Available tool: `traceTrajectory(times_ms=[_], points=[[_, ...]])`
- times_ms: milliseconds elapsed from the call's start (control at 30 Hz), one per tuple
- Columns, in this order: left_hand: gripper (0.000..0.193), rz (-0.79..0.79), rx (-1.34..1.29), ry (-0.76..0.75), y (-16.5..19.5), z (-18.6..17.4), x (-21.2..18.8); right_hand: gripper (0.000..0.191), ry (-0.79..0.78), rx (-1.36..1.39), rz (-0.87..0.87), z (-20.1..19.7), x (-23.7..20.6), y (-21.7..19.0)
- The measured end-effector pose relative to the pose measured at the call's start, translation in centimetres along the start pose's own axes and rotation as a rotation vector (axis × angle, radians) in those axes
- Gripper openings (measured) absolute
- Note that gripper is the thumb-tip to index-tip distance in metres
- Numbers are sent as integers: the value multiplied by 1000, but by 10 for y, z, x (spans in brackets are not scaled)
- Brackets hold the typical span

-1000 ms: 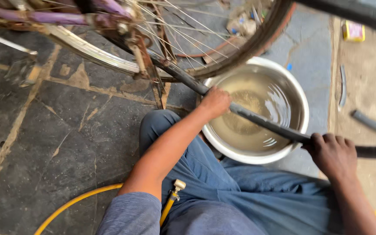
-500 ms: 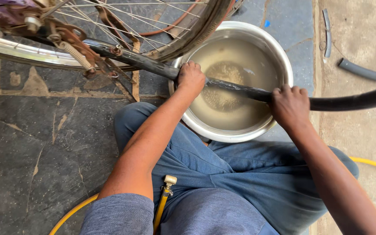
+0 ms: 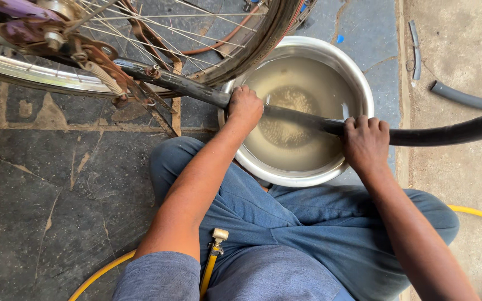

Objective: The person removes a bicycle inner tube from the tire, dips it into a metal bowl of water to check for air bubbles, and then reinstalls the tube into the tire. The person works on the rear wheel of a purple bicycle.

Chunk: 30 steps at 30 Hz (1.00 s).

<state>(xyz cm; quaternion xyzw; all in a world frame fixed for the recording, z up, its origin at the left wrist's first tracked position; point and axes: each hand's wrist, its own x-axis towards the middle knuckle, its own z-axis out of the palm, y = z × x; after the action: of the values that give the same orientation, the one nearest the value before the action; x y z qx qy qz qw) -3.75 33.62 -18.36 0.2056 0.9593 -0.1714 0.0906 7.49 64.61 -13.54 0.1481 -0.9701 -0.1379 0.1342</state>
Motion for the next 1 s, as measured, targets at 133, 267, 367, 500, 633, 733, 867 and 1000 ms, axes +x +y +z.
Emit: traceTrajectory(times_ms=[133, 267, 367, 500, 633, 733, 867, 1000], points=[[26, -2, -47, 45, -2, 6, 1, 33, 78, -11, 5, 4, -5, -4], [27, -84, -113, 189, -2, 8, 0, 29, 146, 45, 17, 0, -8, -7], [26, -97, -156, 260, -2, 0, -10, 39, 197, 17, 55, -10, -12, -6], [29, -27, -283, 235, -3, -17, -31, 49, 86, 36, 126, -25, -18, -5], [72, 84, -739, 375, -11, -48, -57, 49, 166, 94, 135, -26, -21, -9], [68, 162, -947, 325, -34, -64, -80, 44, 177, 154, 106, -19, -25, -9], [63, 97, -1375, 377, -94, -58, -152, 37, 244, 218, 58, -9, -31, -4], [36, -347, -1368, 501, -186, -41, -231, 39, 227, 183, 58, -4, -27, -7]])
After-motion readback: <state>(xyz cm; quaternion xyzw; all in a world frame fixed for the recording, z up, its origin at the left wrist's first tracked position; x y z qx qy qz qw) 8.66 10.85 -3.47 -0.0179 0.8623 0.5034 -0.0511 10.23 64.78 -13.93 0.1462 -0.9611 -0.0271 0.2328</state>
